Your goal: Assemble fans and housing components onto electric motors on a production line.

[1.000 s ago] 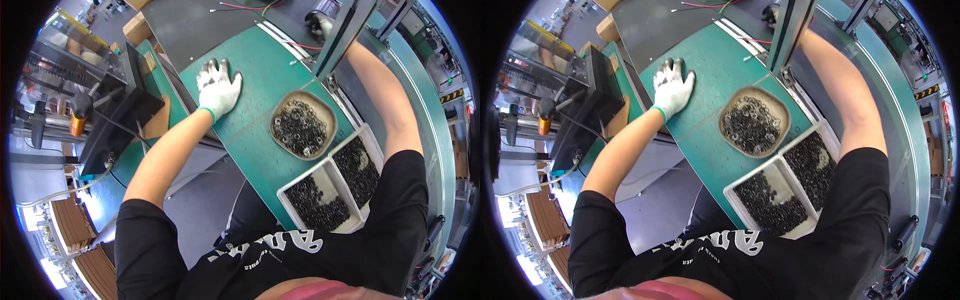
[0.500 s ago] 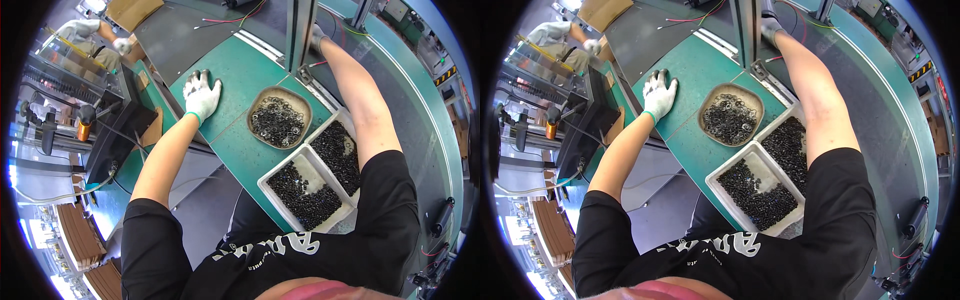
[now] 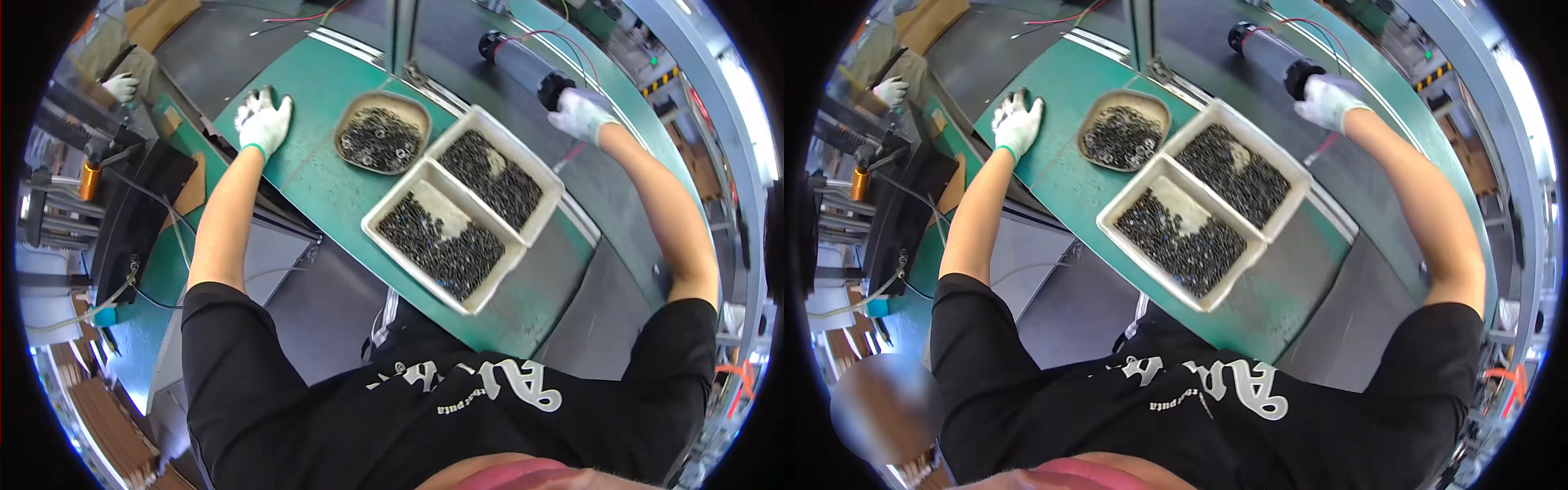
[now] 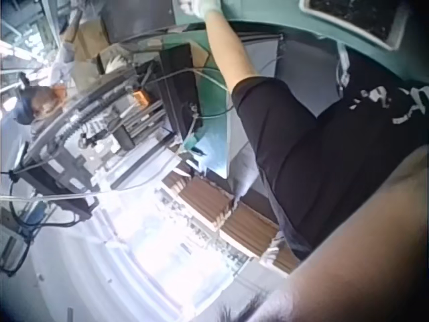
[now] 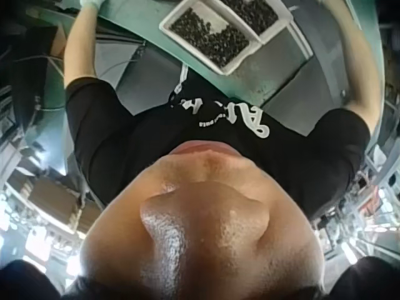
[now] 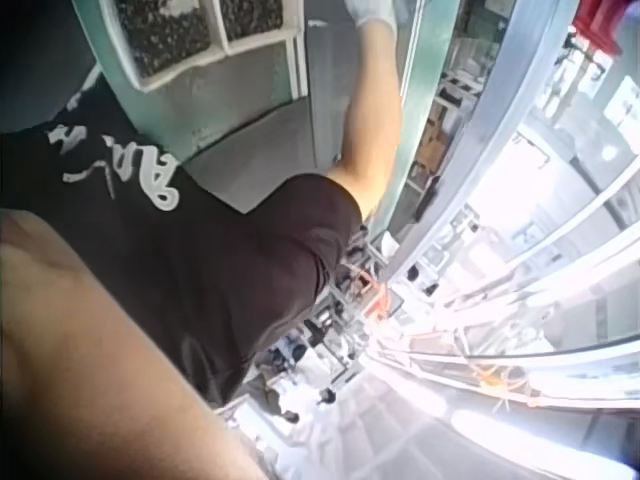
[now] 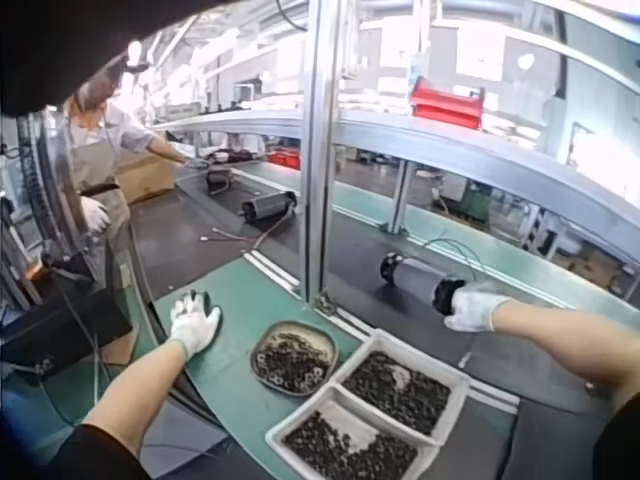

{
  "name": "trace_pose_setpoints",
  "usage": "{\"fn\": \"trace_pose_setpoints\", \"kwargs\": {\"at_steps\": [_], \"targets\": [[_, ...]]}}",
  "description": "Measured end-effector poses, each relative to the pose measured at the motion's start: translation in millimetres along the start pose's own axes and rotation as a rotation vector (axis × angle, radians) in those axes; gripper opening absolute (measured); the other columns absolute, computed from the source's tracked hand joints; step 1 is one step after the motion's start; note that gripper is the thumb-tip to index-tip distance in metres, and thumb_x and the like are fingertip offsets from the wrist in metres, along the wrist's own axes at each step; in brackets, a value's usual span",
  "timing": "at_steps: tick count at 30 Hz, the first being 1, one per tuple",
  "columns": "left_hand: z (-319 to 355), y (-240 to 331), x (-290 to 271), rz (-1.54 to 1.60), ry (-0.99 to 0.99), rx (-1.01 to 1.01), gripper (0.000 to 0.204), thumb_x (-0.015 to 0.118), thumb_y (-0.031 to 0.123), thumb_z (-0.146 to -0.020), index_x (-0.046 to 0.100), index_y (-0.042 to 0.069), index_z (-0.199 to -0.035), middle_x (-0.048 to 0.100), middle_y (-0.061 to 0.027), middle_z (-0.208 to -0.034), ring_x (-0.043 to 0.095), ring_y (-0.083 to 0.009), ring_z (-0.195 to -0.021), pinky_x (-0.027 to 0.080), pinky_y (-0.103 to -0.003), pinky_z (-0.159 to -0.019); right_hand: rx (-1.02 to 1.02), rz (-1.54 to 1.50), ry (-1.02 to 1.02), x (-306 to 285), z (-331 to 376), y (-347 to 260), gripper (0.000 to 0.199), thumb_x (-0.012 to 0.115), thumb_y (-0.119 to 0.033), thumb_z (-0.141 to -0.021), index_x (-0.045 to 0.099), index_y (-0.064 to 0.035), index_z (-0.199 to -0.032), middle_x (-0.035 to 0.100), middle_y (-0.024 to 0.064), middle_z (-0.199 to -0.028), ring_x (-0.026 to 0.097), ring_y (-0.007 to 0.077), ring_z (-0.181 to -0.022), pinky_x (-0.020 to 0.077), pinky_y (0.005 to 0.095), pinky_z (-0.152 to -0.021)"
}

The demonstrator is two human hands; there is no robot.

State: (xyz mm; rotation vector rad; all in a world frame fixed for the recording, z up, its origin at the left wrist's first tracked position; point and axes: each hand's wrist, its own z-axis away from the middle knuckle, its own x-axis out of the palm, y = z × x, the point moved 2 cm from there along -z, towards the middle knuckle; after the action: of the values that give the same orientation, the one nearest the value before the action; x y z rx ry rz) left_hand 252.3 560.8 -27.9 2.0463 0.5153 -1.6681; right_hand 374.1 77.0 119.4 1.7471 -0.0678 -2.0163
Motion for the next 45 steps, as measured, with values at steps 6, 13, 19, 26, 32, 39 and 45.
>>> {"fn": "trace_pose_setpoints", "kwargs": {"at_steps": [6, 13, 19, 26, 32, 39, 45], "targets": [[-22.4, -10.3, 14.4, -0.027, 0.012, -0.018, 0.071, 0.038, 0.062, -0.092, 0.040, 0.018, -0.148, 0.038, -0.0161, -0.152, 0.038, -0.0383, -0.137, 0.029, -0.050, -0.112, 0.123, -0.017, 0.040, 46.8, 176.8, 60.2, 0.033, 0.062, -0.035, -0.076, 0.074, -0.0049, -0.082, 0.070, 0.0224, -0.088, 0.068, 0.0362, -0.088, 0.0535, 0.0431, -0.082], [-28.0, -8.2, 23.0, -0.049, 0.065, 0.024, 0.067, 0.042, 0.063, -0.091, 0.044, 0.023, -0.144, 0.043, -0.0141, -0.149, 0.041, -0.0375, -0.135, 0.033, -0.051, -0.110, 0.442, -0.140, -0.151, 117.4, 326.6, 64.7, 0.030, 0.062, -0.036, -0.078, 0.074, -0.0086, -0.082, 0.070, 0.0195, -0.086, 0.069, 0.0348, -0.087, 0.0535, 0.0427, -0.082], [-29.6, -12.7, 19.4, -0.030, 0.069, 0.015, 0.067, 0.043, 0.060, -0.091, 0.049, 0.016, -0.140, 0.050, -0.0177, -0.142, 0.047, -0.0351, -0.131, 0.035, -0.044, -0.110, 0.564, -0.364, -0.049, 160.4, 361.3, 26.6, 0.030, 0.059, -0.036, -0.087, 0.075, -0.0115, -0.085, 0.070, 0.0159, -0.083, 0.068, 0.0343, -0.083, 0.0537, 0.0445, -0.076], [70.4, 91.6, -128.3, 0.507, 0.112, 0.540, 0.044, 0.066, 0.038, -0.088, 0.070, -0.002, -0.105, 0.073, -0.0142, -0.096, 0.068, -0.0235, -0.088, 0.050, -0.035, -0.086, 0.589, -0.719, 0.037, 170.2, 371.0, 3.0, 0.031, 0.059, -0.037, -0.090, 0.071, -0.0077, -0.089, 0.068, 0.0171, -0.089, 0.066, 0.0354, -0.086, 0.0514, 0.0438, -0.077], [198.6, 279.5, -109.2, 0.257, -0.041, 1.068, 0.034, 0.062, 0.031, -0.087, 0.068, 0.007, -0.110, 0.068, -0.0209, -0.108, 0.066, -0.0364, -0.098, 0.051, -0.042, -0.088, 0.364, -0.885, 0.000, 177.8, 388.6, 20.2, 0.036, 0.060, -0.034, -0.090, 0.063, -0.0088, -0.115, 0.065, 0.0218, -0.106, 0.063, 0.0396, -0.101, 0.0500, 0.0446, -0.086], [189.1, 320.2, -45.7, 0.098, -0.110, 1.036, 0.037, 0.060, 0.029, -0.089, 0.063, 0.002, -0.114, 0.064, -0.0234, -0.116, 0.059, -0.0400, -0.111, 0.046, -0.046, -0.094, 0.115, -1.031, -0.018, 174.4, 433.0, 82.4, 0.049, 0.062, -0.034, -0.089, 0.055, -0.0119, -0.132, 0.060, 0.0238, -0.121, 0.061, 0.0402, -0.107, 0.0493, 0.0440, -0.093], [174.1, 319.0, -42.4, 0.030, -0.084, 1.031, 0.031, 0.061, 0.018, -0.091, 0.060, -0.001, -0.116, 0.064, -0.0280, -0.111, 0.061, -0.0429, -0.105, 0.049, -0.046, -0.091, 0.953, -0.898, 1.350, 218.2, 502.6, 198.8, 0.048, 0.069, -0.013, -0.087, 0.054, -0.0031, -0.131, 0.062, 0.0108, -0.118, 0.059, 0.0215, -0.108, 0.0469, 0.0368, -0.096]]}}
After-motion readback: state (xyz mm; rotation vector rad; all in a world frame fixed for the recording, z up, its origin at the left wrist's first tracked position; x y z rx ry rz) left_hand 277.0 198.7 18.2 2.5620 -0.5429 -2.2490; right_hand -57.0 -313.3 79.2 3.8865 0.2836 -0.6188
